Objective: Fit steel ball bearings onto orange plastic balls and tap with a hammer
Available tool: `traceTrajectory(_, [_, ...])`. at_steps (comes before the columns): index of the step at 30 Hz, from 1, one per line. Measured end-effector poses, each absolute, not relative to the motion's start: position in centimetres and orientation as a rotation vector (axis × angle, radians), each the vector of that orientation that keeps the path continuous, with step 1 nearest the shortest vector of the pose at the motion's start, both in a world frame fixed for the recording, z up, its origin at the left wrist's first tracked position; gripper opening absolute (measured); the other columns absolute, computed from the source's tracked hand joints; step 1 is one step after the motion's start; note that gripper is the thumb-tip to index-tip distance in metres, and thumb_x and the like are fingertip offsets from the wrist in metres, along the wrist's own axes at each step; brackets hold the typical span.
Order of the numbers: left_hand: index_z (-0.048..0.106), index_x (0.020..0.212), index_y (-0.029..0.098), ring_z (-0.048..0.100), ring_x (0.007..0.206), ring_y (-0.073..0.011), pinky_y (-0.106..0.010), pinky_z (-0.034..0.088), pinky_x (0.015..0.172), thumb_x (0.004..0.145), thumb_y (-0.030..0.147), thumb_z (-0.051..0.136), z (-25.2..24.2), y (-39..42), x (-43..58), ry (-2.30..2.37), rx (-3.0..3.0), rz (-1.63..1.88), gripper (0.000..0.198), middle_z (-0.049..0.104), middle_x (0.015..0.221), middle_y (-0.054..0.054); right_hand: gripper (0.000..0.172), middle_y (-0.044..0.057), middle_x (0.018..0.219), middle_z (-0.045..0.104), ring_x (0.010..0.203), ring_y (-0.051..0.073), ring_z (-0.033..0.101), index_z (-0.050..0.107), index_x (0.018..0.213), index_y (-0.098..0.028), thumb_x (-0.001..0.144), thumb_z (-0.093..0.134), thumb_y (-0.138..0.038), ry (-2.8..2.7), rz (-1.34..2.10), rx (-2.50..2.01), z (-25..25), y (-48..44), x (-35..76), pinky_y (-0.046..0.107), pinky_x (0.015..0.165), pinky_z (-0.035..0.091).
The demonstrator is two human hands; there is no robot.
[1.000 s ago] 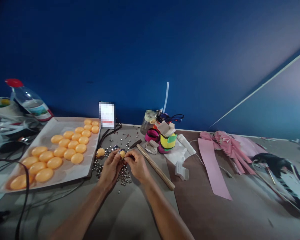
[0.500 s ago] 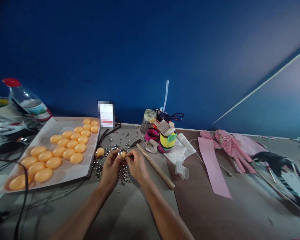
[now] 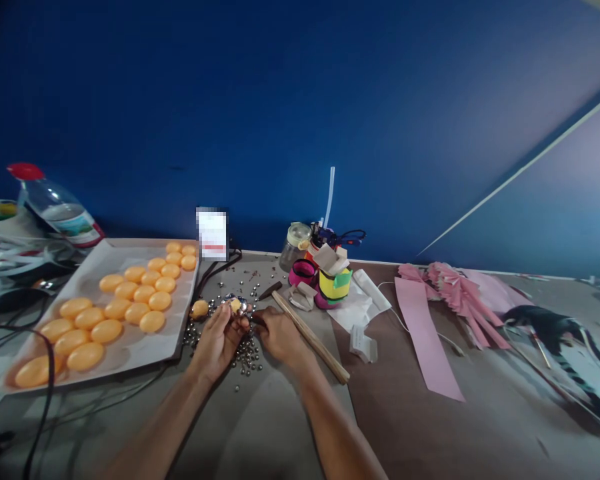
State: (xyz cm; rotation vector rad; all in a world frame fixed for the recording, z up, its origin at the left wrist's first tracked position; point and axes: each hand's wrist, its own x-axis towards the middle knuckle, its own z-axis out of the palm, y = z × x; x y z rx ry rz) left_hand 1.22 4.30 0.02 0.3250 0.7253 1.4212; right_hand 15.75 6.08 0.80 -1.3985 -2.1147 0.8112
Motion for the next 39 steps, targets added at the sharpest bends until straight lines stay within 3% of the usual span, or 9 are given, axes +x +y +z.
traceTrajectory(6, [0.058,0.085,0.017,0.06,0.057,-0.0106,-0.023,0.05,0.057,0.069,0.035,0.073,0.2,4.1,1.4,0.698,0.33,1.415,0.028,0.064,0.072,0.0,0.02,0.011,0.086,0.065,0.072,0.019,0.06,0.065,0.085,-0.017,0.083,0.047,-0.011,-2.306,0.512,-1.576,-0.6,5.7,14.2,0.028,0.069,0.042])
traceTrajectory(14, [0.058,0.081,0.016,0.06,0.058,-0.0094,-0.022,0.05,0.058,0.069,0.034,0.073,0.3,4.3,1.2,0.73,0.317,1.435,0.026,0.065,0.075,0.001,0.016,0.004,0.082,0.059,0.083,0.017,0.055,0.062,0.078,-0.017,0.074,0.05,-0.007,-2.014,0.704,-1.32,0.0,6.5,16.0,0.028,0.077,0.043])
traceTrajectory(22, [0.06,0.083,0.016,0.06,0.057,-0.0089,-0.022,0.05,0.057,0.067,0.034,0.075,0.5,4.6,1.2,0.734,0.314,1.46,0.028,0.067,0.077,-0.001,0.024,0.003,0.077,0.062,0.08,0.016,0.057,0.064,0.076,-0.018,0.069,0.048,-0.002,-2.06,0.853,-1.312,0.2,7.3,17.6,0.028,0.077,0.043])
traceTrajectory(25, [0.06,0.083,0.016,0.06,0.057,-0.0088,-0.021,0.05,0.057,0.066,0.034,0.075,0.6,4.5,1.2,0.748,0.293,1.469,0.029,0.067,0.077,0.0,0.018,0.002,0.08,0.063,0.075,0.015,0.058,0.065,0.078,-0.018,0.07,0.052,-0.008,-1.916,0.911,-1.3,0.1,7.3,17.6,0.028,0.072,0.045])
traceTrajectory(28, [0.06,0.084,0.017,0.06,0.057,-0.0089,-0.021,0.05,0.056,0.065,0.033,0.076,0.7,4.5,1.1,0.743,0.261,1.473,0.03,0.066,0.076,0.001,0.015,0.001,0.069,0.063,0.06,0.013,0.058,0.063,0.085,-0.018,0.074,0.053,-0.018,-1.64,1.111,-1.287,0.1,7.5,17.7,0.028,0.062,0.048])
traceTrajectory(31, [0.059,0.085,0.017,0.061,0.057,-0.0094,-0.021,0.05,0.055,0.065,0.033,0.076,0.7,4.6,1.0,0.738,0.263,1.475,0.031,0.066,0.076,0.001,0.02,0.0,0.061,0.064,0.059,0.014,0.06,0.062,0.089,-0.016,0.076,0.055,-0.028,-1.464,1.298,-1.225,0.2,7.6,17.9,0.03,0.063,0.05])
traceTrajectory(34, [0.059,0.083,0.017,0.06,0.058,-0.0092,-0.021,0.05,0.056,0.065,0.032,0.076,0.7,4.7,1.1,0.733,0.264,1.491,0.029,0.066,0.077,0.001,0.022,0.002,0.068,0.066,0.057,0.014,0.061,0.062,0.086,-0.016,0.073,0.059,-0.033,-1.399,1.375,-1.199,-0.1,7.8,18.1,0.031,0.061,0.05])
traceTrajectory(37, [0.059,0.084,0.017,0.059,0.057,-0.0086,-0.022,0.05,0.056,0.065,0.031,0.077,0.7,4.7,1.1,0.729,0.256,1.493,0.029,0.065,0.075,0.003,0.017,0.002,0.067,0.065,0.053,0.014,0.057,0.063,0.085,-0.017,0.077,0.054,-0.029,-1.496,1.249,-1.274,-0.4,8.0,18.3,0.03,0.058,0.047])
traceTrajectory(39, [0.059,0.084,0.017,0.059,0.055,-0.0084,-0.022,0.05,0.056,0.064,0.031,0.077,0.7,4.7,1.1,0.737,0.253,1.493,0.03,0.063,0.072,0.004,0.017,0.004,0.071,0.065,0.061,0.016,0.059,0.064,0.085,-0.018,0.08,0.049,-0.023,-1.656,0.968,-1.359,-0.5,7.9,18.2,0.031,0.063,0.047])
